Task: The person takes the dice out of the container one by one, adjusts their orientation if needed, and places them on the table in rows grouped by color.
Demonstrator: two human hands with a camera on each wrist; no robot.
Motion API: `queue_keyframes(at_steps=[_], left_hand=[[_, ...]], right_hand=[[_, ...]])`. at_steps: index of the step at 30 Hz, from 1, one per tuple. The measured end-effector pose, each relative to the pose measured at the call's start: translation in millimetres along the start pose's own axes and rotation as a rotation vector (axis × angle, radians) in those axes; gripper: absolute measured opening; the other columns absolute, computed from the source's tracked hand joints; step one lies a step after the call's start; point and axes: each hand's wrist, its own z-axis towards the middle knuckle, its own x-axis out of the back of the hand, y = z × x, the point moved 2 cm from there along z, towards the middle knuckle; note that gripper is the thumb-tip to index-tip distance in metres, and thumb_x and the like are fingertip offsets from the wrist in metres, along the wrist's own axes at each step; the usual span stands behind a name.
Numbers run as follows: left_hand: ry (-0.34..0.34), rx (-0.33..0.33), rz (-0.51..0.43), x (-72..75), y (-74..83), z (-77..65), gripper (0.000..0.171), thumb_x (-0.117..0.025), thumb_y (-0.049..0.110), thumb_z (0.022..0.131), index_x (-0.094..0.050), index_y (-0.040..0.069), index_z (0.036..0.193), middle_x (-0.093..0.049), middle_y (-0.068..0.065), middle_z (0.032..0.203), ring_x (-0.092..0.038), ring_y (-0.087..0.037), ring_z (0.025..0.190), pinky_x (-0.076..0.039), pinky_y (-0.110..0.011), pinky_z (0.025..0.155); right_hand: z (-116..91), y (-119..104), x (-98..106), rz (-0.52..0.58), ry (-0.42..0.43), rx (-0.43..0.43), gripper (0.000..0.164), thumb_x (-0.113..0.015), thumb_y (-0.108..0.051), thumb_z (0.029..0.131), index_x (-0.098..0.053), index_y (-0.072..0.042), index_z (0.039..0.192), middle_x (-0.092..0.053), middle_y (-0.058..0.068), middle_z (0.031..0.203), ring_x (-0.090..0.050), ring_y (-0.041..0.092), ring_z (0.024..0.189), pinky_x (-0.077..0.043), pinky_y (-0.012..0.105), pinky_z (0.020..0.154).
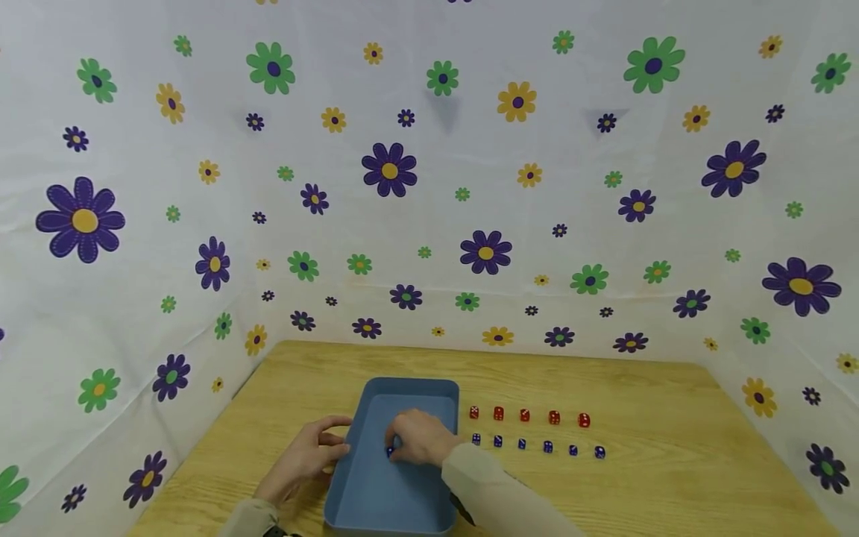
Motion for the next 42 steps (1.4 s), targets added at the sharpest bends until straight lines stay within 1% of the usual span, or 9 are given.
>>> queue_keyframes(at_steps=[8, 11, 17, 22, 27, 30, 34, 39, 42], left_hand=[[0.012, 0.041, -0.034, -0.4, 0.5, 0.7, 0.05, -0.061, 0.005, 0.095, -0.047, 0.004, 0.143, -0.063, -0.022, 0.114, -0.068, -0.026, 0.087, -0.058, -0.044, 0.064], [0.02, 0.041, -0.022, -0.7, 1.0, 0.8, 0.05, -0.062, 0.005, 0.095, -0.048, 0.004, 0.142, -0.064, -0.021, 0.112, -0.067, -0.025, 0.086, -0.058, -0.043, 0.063], [0.021, 0.038, -0.011, -0.6, -0.7, 2.2, 0.05, -0.064, 0.005, 0.094, -0.049, 0.004, 0.141, -0.064, -0.02, 0.11, -0.066, -0.024, 0.085, -0.058, -0.042, 0.063], [0.016, 0.043, -0.02, -0.3, -1.6, 3.0, 0.05, -0.062, 0.004, 0.094, -0.048, 0.005, 0.142, -0.063, -0.021, 0.112, -0.067, -0.024, 0.085, -0.059, -0.043, 0.063], [0.012, 0.043, -0.031, -0.7, -1.2, 2.0, 0.051, -0.063, 0.005, 0.094, -0.048, 0.005, 0.142, -0.064, -0.021, 0.113, -0.068, -0.024, 0.087, -0.058, -0.044, 0.063], [0.015, 0.045, -0.033, -1.4, -0.8, 1.1, 0.05, -0.062, 0.004, 0.094, -0.047, 0.005, 0.142, -0.064, -0.021, 0.113, -0.067, -0.024, 0.087, -0.058, -0.044, 0.063], [0.022, 0.056, -0.037, -2.2, -0.2, 0.3, 0.049, -0.06, 0.002, 0.095, -0.048, 0.005, 0.142, -0.064, -0.02, 0.112, -0.067, -0.024, 0.086, -0.058, -0.043, 0.063], [0.022, 0.056, -0.038, -2.5, 1.0, 1.1, 0.049, -0.061, 0.002, 0.095, -0.048, 0.005, 0.142, -0.065, -0.021, 0.113, -0.067, -0.024, 0.087, -0.058, -0.044, 0.062], [0.02, 0.06, -0.042, -2.3, 1.1, 2.1, 0.05, -0.062, 0.003, 0.094, -0.048, 0.004, 0.142, -0.065, -0.021, 0.113, -0.067, -0.024, 0.087, -0.058, -0.044, 0.063]], right_hand=[[-1.5, 4.4, 1.6, 0.089, -0.024, -0.01, 0.012, -0.08, -0.025, 0.083, -0.078, -0.022, 0.094, -0.071, -0.008, 0.098, -0.063, 0.008, 0.094, -0.053, 0.025, 0.076], [-5.6, 7.0, 5.1, 0.128, -0.023, -0.019, 0.011, -0.079, -0.026, 0.084, -0.078, -0.023, 0.095, -0.071, -0.009, 0.101, -0.063, 0.008, 0.095, -0.053, 0.025, 0.075], [-15.9, 15.7, 16.6, 0.16, -0.009, -0.027, 0.015, -0.076, -0.027, 0.086, -0.078, -0.023, 0.1, -0.071, -0.007, 0.108, -0.064, 0.012, 0.101, -0.053, 0.028, 0.076], [-24.3, 24.6, 26.0, 0.144, 0.044, 0.004, 0.016, -0.074, -0.024, 0.088, -0.077, -0.019, 0.102, -0.073, -0.006, 0.106, -0.065, 0.015, 0.105, -0.054, 0.029, 0.083], [-36.1, 32.6, 33.7, 0.152, 0.081, 0.01, 0.014, -0.074, -0.023, 0.087, -0.077, -0.017, 0.1, -0.072, -0.005, 0.107, -0.064, 0.017, 0.108, -0.054, 0.03, 0.083], [-44.4, 39.5, 36.7, 0.174, 0.086, -0.001, 0.014, -0.073, -0.023, 0.088, -0.077, -0.016, 0.101, -0.071, -0.003, 0.111, -0.062, 0.019, 0.112, -0.054, 0.034, 0.087], [-56.3, 51.6, 39.9, 0.198, 0.101, -0.013, 0.014, -0.071, -0.023, 0.09, -0.077, -0.015, 0.1, -0.071, -0.003, 0.111, -0.06, 0.022, 0.119, -0.052, 0.039, 0.096], [-72.1, 68.1, 43.5, 0.216, 0.135, -0.027, 0.015, -0.072, -0.021, 0.089, -0.076, -0.012, 0.099, -0.072, -0.001, 0.105, -0.065, 0.022, 0.108, -0.054, 0.036, 0.089], [-82.1, 76.9, 46.3, 0.234, 0.15, -0.039, 0.016, -0.072, -0.019, 0.088, -0.075, -0.009, 0.1, -0.072, 0.001, 0.104, -0.066, 0.024, 0.103, -0.054, 0.037, 0.087]])
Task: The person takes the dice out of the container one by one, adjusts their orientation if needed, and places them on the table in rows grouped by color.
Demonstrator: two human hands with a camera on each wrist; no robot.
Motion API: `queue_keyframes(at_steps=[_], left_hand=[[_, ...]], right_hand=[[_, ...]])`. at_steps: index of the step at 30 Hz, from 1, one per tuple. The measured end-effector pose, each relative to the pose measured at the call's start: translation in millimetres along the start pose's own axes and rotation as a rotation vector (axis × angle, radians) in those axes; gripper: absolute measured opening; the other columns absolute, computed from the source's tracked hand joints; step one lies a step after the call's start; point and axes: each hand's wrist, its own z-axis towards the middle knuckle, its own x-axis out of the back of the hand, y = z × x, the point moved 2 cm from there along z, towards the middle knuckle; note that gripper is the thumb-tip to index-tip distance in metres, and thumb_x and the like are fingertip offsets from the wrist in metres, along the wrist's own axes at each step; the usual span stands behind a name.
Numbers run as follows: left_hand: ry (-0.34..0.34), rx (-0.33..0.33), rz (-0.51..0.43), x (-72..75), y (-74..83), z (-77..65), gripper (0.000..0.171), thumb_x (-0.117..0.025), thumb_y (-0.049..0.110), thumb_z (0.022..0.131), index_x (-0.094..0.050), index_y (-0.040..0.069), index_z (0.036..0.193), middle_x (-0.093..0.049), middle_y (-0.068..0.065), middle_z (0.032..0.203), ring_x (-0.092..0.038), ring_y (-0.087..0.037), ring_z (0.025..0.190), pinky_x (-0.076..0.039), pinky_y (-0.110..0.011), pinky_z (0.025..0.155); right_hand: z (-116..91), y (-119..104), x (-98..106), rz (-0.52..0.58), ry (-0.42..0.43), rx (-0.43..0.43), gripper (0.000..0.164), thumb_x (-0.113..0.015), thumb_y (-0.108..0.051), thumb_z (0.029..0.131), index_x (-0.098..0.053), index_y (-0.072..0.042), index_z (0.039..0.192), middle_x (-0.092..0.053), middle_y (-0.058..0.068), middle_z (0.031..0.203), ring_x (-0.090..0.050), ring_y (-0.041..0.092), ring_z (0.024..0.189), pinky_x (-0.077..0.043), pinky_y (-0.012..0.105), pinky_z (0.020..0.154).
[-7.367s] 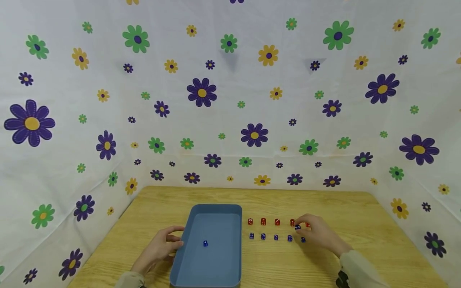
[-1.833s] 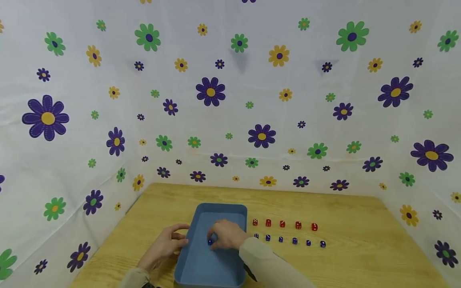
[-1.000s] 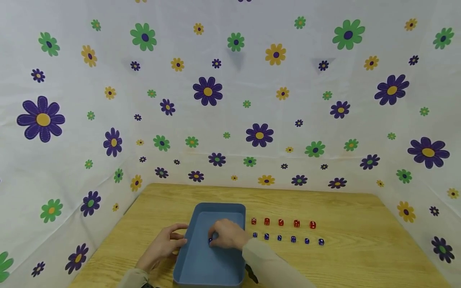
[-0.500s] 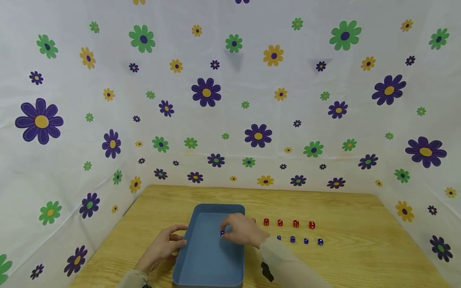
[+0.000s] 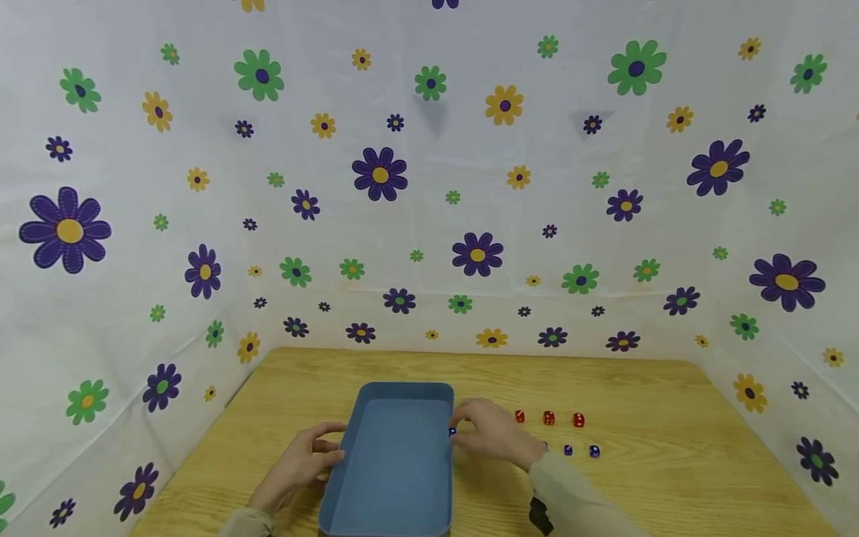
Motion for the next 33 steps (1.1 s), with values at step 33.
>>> queue_keyframes(at_steps=[33], left_hand=[[-0.039, -0.043, -0.012, 0.6, -6.9, 5.2, 0.053, -0.062, 0.004, 0.094, -0.044, 0.002, 0.144, -0.063, -0.022, 0.11, -0.068, -0.024, 0.085, -0.058, -0.043, 0.061]], right_hand=[[-97.8, 95.2, 57.4, -0.057, 0.098, -0.229, 0.011, -0.075, -0.013, 0.085, -0.074, -0.009, 0.095, -0.071, 0.004, 0.103, -0.066, 0.029, 0.1, -0.054, 0.05, 0.087]])
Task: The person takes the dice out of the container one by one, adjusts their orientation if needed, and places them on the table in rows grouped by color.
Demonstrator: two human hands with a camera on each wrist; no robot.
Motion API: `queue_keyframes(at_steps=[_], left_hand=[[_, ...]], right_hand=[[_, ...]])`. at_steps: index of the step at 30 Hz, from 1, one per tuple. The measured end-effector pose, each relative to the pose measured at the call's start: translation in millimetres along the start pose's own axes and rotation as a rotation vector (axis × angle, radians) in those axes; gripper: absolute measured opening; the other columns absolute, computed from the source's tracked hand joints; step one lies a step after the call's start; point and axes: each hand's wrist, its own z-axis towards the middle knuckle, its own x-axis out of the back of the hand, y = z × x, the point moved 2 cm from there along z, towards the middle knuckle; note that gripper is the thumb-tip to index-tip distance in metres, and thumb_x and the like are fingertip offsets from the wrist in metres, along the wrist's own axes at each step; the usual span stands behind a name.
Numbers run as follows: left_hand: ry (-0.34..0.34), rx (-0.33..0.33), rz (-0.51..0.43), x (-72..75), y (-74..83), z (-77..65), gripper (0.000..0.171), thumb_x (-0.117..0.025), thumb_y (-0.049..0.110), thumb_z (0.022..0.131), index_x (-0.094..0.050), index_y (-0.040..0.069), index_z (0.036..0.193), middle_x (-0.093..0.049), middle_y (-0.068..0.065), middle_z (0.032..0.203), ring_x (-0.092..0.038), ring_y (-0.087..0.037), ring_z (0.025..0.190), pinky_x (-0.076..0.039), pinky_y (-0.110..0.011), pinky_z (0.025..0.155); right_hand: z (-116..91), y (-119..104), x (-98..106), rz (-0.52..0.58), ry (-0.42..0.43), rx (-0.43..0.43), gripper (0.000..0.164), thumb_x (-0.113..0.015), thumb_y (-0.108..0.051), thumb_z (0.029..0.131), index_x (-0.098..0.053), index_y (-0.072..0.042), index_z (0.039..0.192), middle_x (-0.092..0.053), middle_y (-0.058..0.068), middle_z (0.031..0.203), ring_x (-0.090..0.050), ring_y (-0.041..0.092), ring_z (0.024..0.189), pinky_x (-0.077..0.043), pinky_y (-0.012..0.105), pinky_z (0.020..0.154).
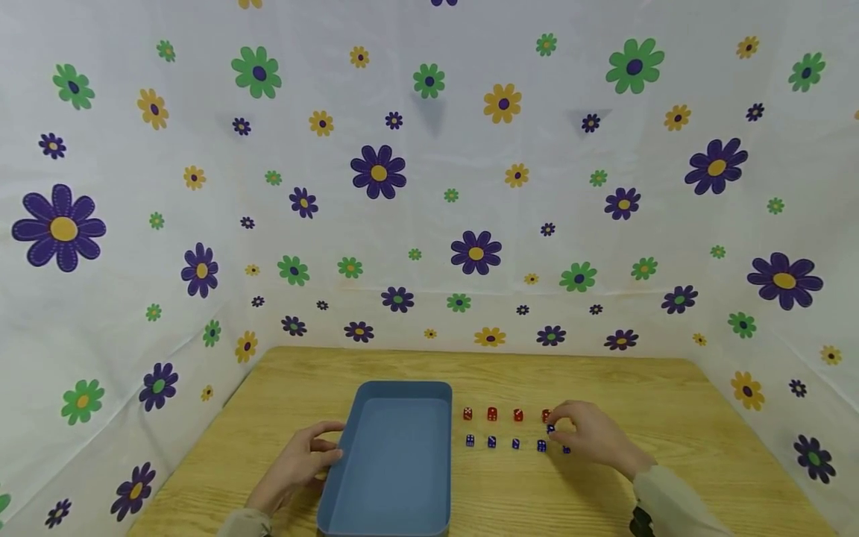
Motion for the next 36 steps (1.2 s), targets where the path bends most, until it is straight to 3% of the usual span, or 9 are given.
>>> queue_keyframes(at_steps=[11, 23, 36], left_hand=[[0.0, 0.012, -0.006, 1.2, 2.2, -1.7, 0.053, -0.063, 0.005, 0.094, -0.045, 0.003, 0.144, -0.063, -0.021, 0.11, -0.068, -0.024, 0.086, -0.059, -0.043, 0.062], [0.006, 0.018, 0.016, 1.4, 3.5, -1.9, 0.053, -0.063, 0.005, 0.093, -0.046, 0.003, 0.143, -0.064, -0.021, 0.11, -0.068, -0.025, 0.087, -0.058, -0.042, 0.062], [0.003, 0.023, 0.004, 0.6, 4.9, -4.1, 0.052, -0.063, 0.005, 0.094, -0.046, 0.003, 0.143, -0.064, -0.02, 0.111, -0.068, -0.024, 0.088, -0.058, -0.042, 0.063]], right_hand=[[-25.2, 47.5, 25.2, -0.014, -0.03, -0.135, 0.015, -0.073, -0.015, 0.086, -0.073, -0.007, 0.099, -0.07, 0.01, 0.107, -0.064, 0.036, 0.105, -0.051, 0.055, 0.09], [-41.2, 78.0, 24.6, -0.005, -0.134, -0.248, 0.011, -0.076, -0.013, 0.082, -0.074, -0.009, 0.091, -0.071, 0.006, 0.1, -0.064, 0.035, 0.104, -0.047, 0.059, 0.094], [-45.8, 85.5, 23.0, -0.037, -0.117, -0.189, 0.01, -0.077, -0.011, 0.081, -0.074, -0.009, 0.09, -0.071, 0.006, 0.099, -0.065, 0.035, 0.1, -0.049, 0.057, 0.092]])
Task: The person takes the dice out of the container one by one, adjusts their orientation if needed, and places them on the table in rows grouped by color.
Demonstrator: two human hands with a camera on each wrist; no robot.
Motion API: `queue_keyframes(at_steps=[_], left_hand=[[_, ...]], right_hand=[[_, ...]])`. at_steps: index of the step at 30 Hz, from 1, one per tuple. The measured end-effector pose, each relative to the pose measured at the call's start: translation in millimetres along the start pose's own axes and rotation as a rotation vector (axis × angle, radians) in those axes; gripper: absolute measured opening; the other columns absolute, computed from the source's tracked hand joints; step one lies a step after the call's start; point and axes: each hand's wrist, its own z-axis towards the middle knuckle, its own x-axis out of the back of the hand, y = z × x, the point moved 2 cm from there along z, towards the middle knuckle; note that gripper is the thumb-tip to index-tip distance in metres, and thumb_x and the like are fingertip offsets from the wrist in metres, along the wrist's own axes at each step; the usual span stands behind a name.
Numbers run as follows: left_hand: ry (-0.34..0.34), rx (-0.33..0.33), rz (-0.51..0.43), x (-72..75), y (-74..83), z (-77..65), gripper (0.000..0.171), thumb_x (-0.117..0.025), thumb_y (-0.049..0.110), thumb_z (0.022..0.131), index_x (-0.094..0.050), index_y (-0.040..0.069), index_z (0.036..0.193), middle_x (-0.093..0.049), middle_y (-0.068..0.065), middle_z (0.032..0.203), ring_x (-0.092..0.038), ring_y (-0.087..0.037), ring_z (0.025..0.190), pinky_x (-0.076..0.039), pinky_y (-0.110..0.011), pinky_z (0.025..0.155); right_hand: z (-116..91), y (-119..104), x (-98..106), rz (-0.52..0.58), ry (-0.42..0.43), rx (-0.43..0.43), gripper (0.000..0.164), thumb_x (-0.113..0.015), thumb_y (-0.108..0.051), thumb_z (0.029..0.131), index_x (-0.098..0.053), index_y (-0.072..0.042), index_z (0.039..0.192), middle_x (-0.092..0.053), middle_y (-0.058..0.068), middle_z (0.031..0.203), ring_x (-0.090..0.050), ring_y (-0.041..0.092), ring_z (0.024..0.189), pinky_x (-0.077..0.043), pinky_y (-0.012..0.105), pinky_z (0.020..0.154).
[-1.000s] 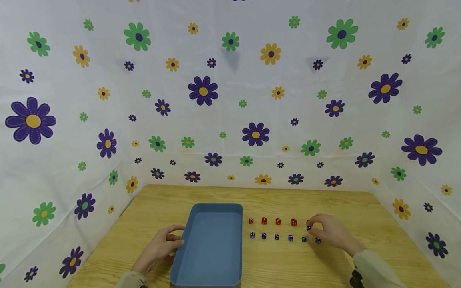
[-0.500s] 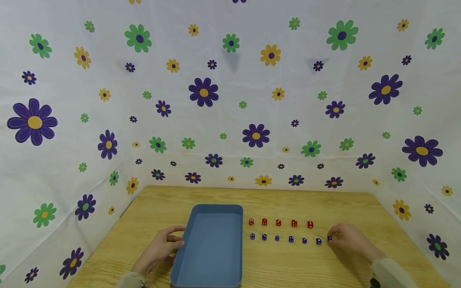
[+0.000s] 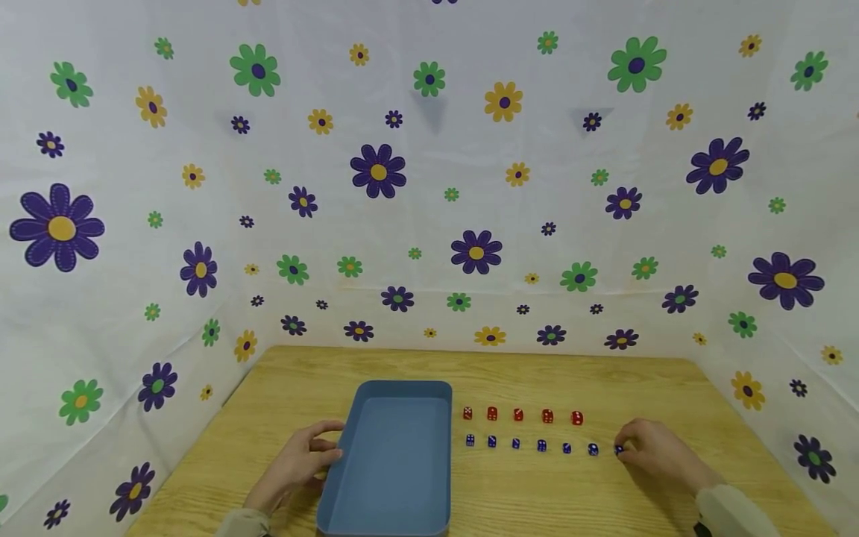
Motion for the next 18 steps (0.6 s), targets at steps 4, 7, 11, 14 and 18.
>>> queue_keyframes(at_steps=[4, 7, 11, 14, 18], left_hand=[[-0.004, -0.005, -0.008, 0.1, -0.8, 0.4, 0.053, -0.063, 0.005, 0.094, -0.046, 0.003, 0.143, -0.064, -0.02, 0.11, -0.068, -0.024, 0.088, -0.058, -0.042, 0.063], [-0.008, -0.009, 0.004, 0.4, -0.8, 1.2, 0.053, -0.064, 0.006, 0.093, -0.045, 0.003, 0.143, -0.064, -0.021, 0.111, -0.068, -0.024, 0.088, -0.059, -0.043, 0.063], [-0.021, -0.018, 0.029, 1.6, -1.6, 3.0, 0.055, -0.066, 0.01, 0.093, -0.045, 0.003, 0.143, -0.063, -0.021, 0.114, -0.067, -0.025, 0.09, -0.059, -0.044, 0.065], [-0.03, -0.038, 0.061, 2.1, -2.1, 4.3, 0.054, -0.064, 0.018, 0.096, -0.044, 0.002, 0.144, -0.061, -0.022, 0.116, -0.066, -0.026, 0.093, -0.059, -0.044, 0.068], [0.04, -0.135, 0.223, 2.4, 2.4, 7.2, 0.055, -0.057, 0.032, 0.1, -0.044, 0.005, 0.146, -0.061, -0.021, 0.122, -0.065, -0.03, 0.102, -0.058, -0.043, 0.072]], right_hand=[[-0.1, 2.3, -1.6, 0.012, -0.003, -0.007, 0.011, -0.077, -0.011, 0.081, -0.074, -0.01, 0.091, -0.071, 0.007, 0.101, -0.064, 0.036, 0.102, -0.048, 0.057, 0.093], [-0.5, 3.0, -2.0, 0.029, -0.007, -0.014, 0.015, -0.077, -0.013, 0.081, -0.074, -0.008, 0.095, -0.071, 0.009, 0.104, -0.064, 0.037, 0.104, -0.047, 0.058, 0.094], [-3.7, 0.0, -3.7, 0.051, 0.013, -0.033, 0.026, -0.075, -0.018, 0.084, -0.073, -0.004, 0.106, -0.071, 0.013, 0.109, -0.063, 0.038, 0.106, -0.048, 0.058, 0.094], [-8.2, -6.3, -6.1, 0.046, 0.064, -0.031, 0.038, -0.068, -0.027, 0.091, -0.067, -0.001, 0.119, -0.065, 0.023, 0.12, -0.06, 0.044, 0.112, -0.047, 0.061, 0.094], [-11.7, -20.1, -10.7, -0.034, 0.163, -0.024, 0.058, -0.055, -0.043, 0.099, -0.051, -0.002, 0.14, -0.046, 0.034, 0.14, -0.046, 0.054, 0.125, -0.039, 0.07, 0.096]])
